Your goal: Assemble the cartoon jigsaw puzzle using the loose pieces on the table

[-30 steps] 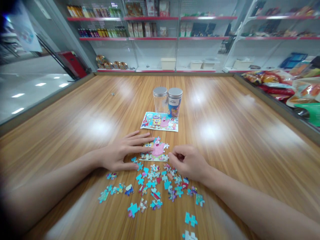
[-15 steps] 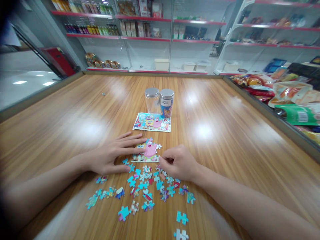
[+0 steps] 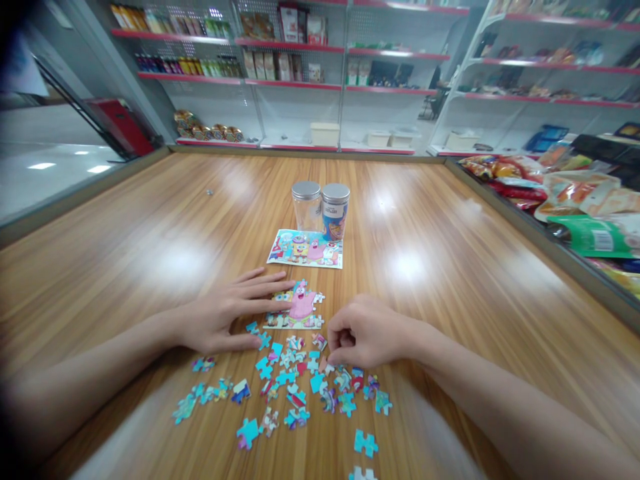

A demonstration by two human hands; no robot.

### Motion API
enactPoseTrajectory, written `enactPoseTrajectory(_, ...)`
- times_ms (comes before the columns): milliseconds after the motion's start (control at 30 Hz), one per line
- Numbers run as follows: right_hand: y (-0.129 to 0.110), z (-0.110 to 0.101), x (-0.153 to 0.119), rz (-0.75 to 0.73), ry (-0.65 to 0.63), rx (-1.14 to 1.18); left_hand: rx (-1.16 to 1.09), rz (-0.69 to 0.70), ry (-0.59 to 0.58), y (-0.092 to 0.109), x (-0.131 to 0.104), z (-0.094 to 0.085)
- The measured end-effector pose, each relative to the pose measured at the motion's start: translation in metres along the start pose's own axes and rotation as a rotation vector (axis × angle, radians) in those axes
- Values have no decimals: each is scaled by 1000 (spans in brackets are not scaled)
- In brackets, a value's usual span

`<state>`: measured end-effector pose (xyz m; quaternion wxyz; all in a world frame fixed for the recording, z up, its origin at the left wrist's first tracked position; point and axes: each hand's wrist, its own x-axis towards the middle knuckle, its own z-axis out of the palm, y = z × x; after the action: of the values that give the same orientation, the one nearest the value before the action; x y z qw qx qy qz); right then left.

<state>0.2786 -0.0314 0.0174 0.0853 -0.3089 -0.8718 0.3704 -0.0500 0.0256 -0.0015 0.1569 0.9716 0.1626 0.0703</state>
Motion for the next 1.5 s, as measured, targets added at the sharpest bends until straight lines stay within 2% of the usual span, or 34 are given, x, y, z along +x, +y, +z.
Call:
enactPoseTrajectory(100,2,5,1,-53,27,2,-5,3,2,0,0,0)
enactPoseTrajectory(200,8,11,2,-48,126,61,4,-2,-7,0,0,0)
enactPoseTrajectory(300,12,15,4,-54,188,18,-6,3,5,0,0,0)
enactPoseTrajectory(700,8,13,4,-58,169,-87,-7,11,14,2,2,-1)
enactPoseTrajectory(833,8,13,5,-37,159,-76,-21,18,40,1,1,0)
enactPoseTrajectory(1200,6,11,6,72,117,-26,22,4,-1,1,2,-1)
enactPoseTrajectory(1500,7,13,4,64,134,-7,47,13,2,0,1,0)
